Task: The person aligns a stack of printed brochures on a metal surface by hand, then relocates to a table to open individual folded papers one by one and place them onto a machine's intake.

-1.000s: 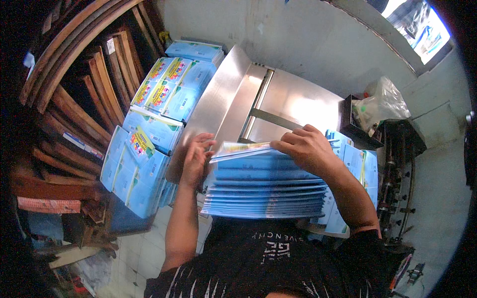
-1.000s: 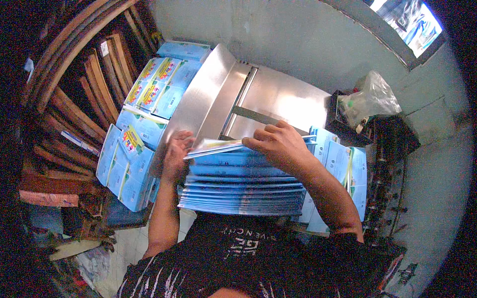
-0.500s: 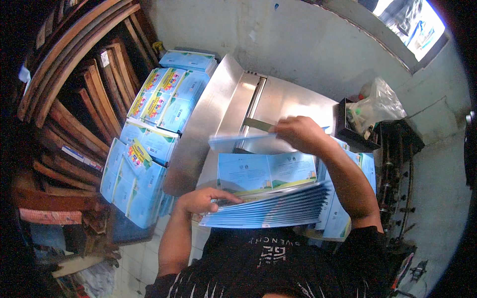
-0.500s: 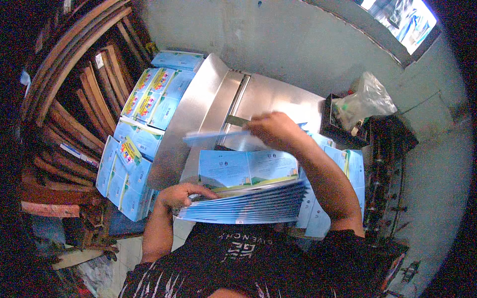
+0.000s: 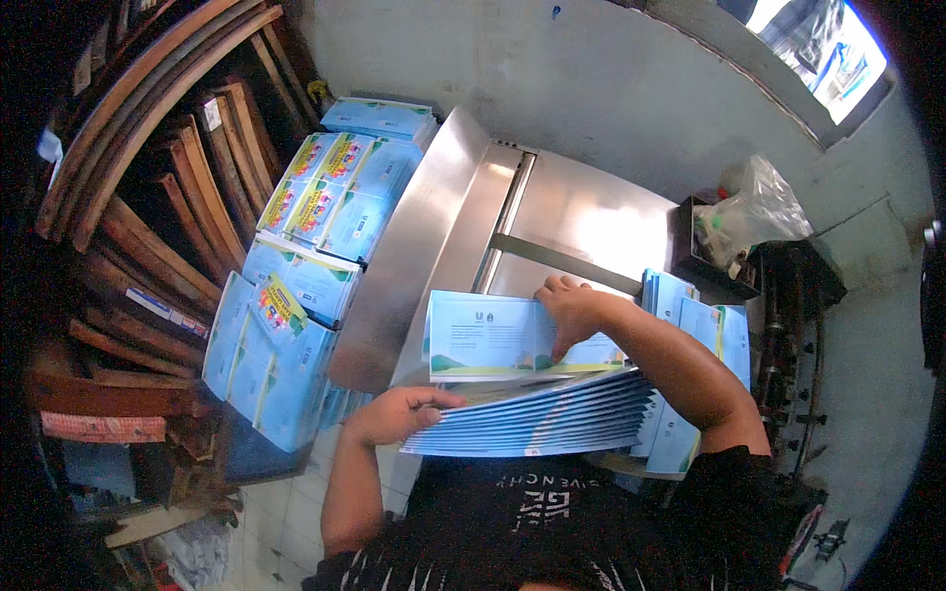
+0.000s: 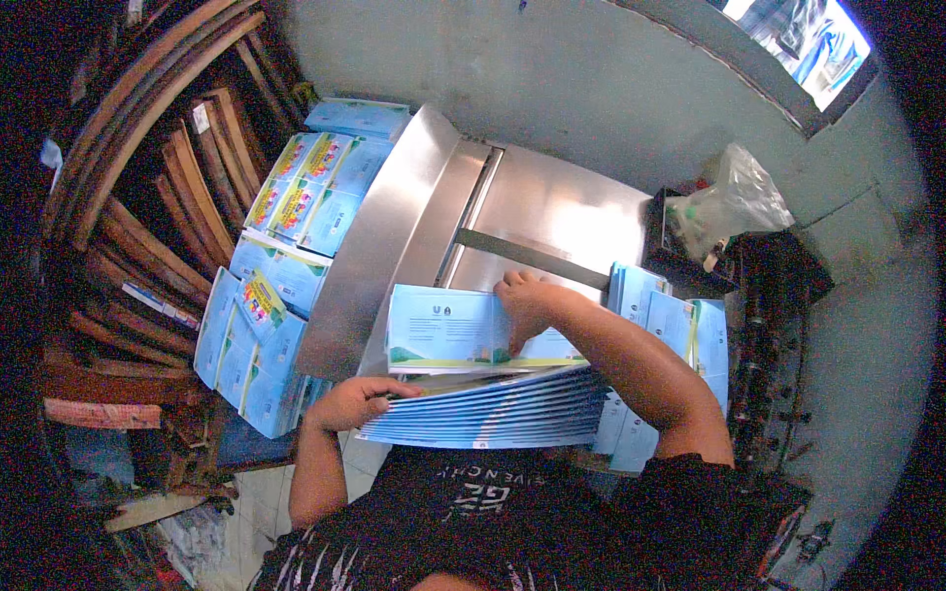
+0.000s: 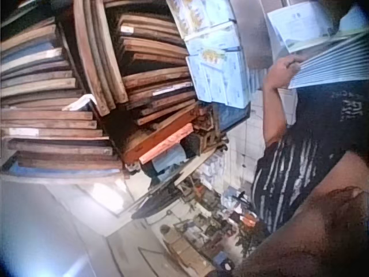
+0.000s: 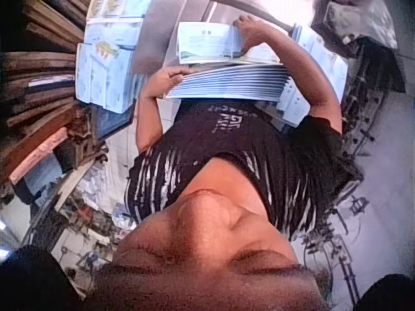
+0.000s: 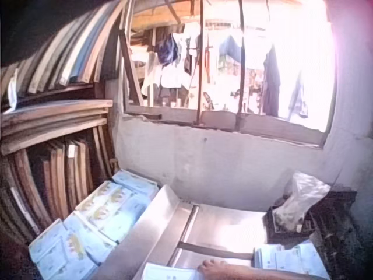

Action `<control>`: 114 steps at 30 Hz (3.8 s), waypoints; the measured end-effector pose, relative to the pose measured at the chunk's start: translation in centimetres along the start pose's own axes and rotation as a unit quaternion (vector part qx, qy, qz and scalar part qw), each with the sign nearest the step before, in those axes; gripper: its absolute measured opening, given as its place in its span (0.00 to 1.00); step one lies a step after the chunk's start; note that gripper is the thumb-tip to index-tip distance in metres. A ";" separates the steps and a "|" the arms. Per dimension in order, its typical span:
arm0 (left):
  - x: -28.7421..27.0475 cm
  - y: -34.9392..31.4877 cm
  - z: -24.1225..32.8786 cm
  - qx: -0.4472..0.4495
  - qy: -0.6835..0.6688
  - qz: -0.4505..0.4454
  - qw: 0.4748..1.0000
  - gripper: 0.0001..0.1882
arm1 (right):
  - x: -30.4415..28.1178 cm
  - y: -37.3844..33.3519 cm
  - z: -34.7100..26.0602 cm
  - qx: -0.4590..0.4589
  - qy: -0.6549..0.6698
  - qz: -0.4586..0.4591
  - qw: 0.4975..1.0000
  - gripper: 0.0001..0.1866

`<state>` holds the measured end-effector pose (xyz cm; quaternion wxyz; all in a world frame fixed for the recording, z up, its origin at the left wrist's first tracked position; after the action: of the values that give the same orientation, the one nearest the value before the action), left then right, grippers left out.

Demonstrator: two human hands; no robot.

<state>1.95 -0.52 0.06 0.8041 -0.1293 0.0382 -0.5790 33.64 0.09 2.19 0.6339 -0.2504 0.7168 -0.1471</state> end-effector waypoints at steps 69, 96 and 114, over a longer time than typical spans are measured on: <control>-0.2 3.0 -1.1 0.107 -0.176 0.319 0.925 0.18 | -6.3 -16.2 -1.7 -0.010 0.072 0.598 0.798 0.09; -0.9 4.7 -0.4 0.144 -0.227 0.317 0.909 0.05 | 1.8 -20.3 -8.3 -0.045 0.024 0.284 0.958 0.15; -1.9 4.4 -3.8 0.176 -0.203 0.312 0.911 0.10 | -9.7 -19.9 -0.5 0.046 0.228 0.551 0.802 0.10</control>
<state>4.62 1.94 -4.87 0.9439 -0.0813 -0.1899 -0.2575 37.27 -11.24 20.91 0.4374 0.2567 0.8502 0.1412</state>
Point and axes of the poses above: each hand's wrist, its own y-axis towards the middle knuckle, its own x-axis out of the palm, z = x × y, the point moved 3 cm from there along y, towards the middle knuckle, and after that the axes turned 6 degrees about x, right-handed, at the moved point
